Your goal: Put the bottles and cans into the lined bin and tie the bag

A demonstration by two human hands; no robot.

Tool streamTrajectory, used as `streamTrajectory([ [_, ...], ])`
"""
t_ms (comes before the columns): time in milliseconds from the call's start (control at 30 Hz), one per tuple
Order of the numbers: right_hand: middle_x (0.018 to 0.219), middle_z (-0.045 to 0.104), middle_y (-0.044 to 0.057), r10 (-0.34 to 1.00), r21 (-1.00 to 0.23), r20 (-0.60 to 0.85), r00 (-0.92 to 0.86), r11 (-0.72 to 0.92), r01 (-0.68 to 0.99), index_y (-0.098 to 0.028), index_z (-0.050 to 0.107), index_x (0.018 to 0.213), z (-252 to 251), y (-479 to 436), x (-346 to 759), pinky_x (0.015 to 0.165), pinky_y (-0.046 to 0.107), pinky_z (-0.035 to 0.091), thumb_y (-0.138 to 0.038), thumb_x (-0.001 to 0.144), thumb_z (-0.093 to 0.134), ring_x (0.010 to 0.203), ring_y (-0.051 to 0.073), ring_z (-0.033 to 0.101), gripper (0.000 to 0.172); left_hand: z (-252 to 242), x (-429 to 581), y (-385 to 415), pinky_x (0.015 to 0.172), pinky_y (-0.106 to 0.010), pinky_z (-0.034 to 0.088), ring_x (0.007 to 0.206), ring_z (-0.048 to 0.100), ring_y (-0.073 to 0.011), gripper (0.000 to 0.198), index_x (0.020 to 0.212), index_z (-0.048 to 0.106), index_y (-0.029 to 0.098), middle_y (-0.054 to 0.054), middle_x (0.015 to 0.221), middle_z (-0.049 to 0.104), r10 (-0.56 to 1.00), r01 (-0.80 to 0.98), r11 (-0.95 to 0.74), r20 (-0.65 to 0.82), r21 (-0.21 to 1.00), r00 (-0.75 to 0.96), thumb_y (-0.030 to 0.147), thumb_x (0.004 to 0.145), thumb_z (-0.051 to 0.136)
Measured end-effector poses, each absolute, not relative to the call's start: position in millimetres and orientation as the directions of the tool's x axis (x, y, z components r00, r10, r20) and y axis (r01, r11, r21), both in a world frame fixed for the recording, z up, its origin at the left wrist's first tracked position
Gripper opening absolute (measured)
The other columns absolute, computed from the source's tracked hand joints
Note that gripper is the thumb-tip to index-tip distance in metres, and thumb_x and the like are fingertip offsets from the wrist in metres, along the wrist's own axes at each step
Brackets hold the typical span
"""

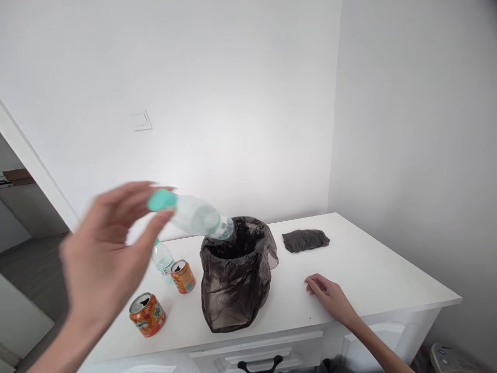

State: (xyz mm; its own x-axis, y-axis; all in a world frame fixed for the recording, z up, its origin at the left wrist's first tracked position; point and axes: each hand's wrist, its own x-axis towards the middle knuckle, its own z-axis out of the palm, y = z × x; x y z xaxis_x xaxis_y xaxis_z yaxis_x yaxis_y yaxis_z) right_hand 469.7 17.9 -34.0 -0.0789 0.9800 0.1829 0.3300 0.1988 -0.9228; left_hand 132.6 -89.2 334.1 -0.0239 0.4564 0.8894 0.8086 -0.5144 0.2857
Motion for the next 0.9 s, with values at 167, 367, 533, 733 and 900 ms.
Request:
streamTrajectory([
  [167, 0.085, 0.075, 0.007, 0.979, -0.929, 0.192, -0.072, 0.205, 0.309, -0.025, 0.068, 0.090, -33.5, 19.7, 467.9, 0.075, 0.036, 0.056, -0.074, 0.093, 0.046, 0.083, 0.026, 0.070, 0.053, 295.1, 148.5, -37.6, 0.093, -0.041, 0.063, 0.108, 0.075, -0.0255, 0.046, 0.120, 0.066, 0.029, -0.003, 0.115, 0.079, 0.755, 0.730, -0.507, 0.645, 0.458, 0.120, 0.060, 0.086, 0.070],
  [367, 0.086, 0.075, 0.006, 0.983, -0.936, 0.166, -0.078, 0.182, 0.300, -0.026, 0.067, 0.089, -34.2, 21.8, 468.2, 0.078, 0.037, 0.056, -0.072, 0.094, 0.047, 0.083, 0.026, 0.070, 0.050, 266.2, 115.8, 2.8, 0.098, -0.037, 0.059, 0.111, 0.074, -0.0237, 0.047, 0.125, 0.065, 0.030, -0.001, 0.120, 0.078, 0.866, 0.789, -0.461, 0.401, 0.406, 0.300, 0.062, 0.090, 0.062],
  [533, 0.086, 0.074, 0.005, 0.985, -0.940, 0.157, -0.077, 0.173, 0.295, -0.026, 0.067, 0.090, -34.8, 21.4, 467.9, 0.077, 0.035, 0.055, -0.067, 0.096, 0.048, 0.084, 0.025, 0.070, 0.046, 265.5, 105.5, 13.9, 0.091, -0.033, 0.059, 0.105, 0.074, -0.0232, 0.037, 0.118, 0.073, 0.034, 0.002, 0.116, 0.079, 0.890, 0.857, -0.435, 0.272, 0.276, 0.365, 0.057, 0.092, 0.060],
  [733, 0.088, 0.075, 0.006, 0.987, -0.935, 0.140, -0.080, 0.158, 0.318, -0.026, 0.067, 0.090, -35.6, 21.4, 467.7, 0.076, 0.035, 0.054, -0.068, 0.096, 0.046, 0.086, 0.026, 0.070, 0.048, 268.0, 108.3, 17.0, 0.097, -0.036, 0.057, 0.125, 0.066, -0.0280, 0.040, 0.107, 0.079, 0.034, 0.000, 0.123, 0.077, 0.890, 0.859, -0.452, 0.185, 0.242, 0.416, 0.062, 0.093, 0.054],
  [900, 0.086, 0.075, 0.006, 0.986, -0.935, 0.157, -0.059, 0.168, 0.313, -0.026, 0.068, 0.089, -33.8, 19.6, 466.1, 0.073, 0.034, 0.054, -0.068, 0.095, 0.047, 0.083, 0.025, 0.071, 0.047, 258.0, 94.1, 5.0, 0.112, -0.037, 0.049, 0.142, 0.052, -0.0237, 0.050, 0.139, 0.062, 0.037, 0.002, 0.152, 0.058, 0.899, 0.874, -0.430, 0.198, 0.227, 0.391, 0.061, 0.100, 0.042],
])
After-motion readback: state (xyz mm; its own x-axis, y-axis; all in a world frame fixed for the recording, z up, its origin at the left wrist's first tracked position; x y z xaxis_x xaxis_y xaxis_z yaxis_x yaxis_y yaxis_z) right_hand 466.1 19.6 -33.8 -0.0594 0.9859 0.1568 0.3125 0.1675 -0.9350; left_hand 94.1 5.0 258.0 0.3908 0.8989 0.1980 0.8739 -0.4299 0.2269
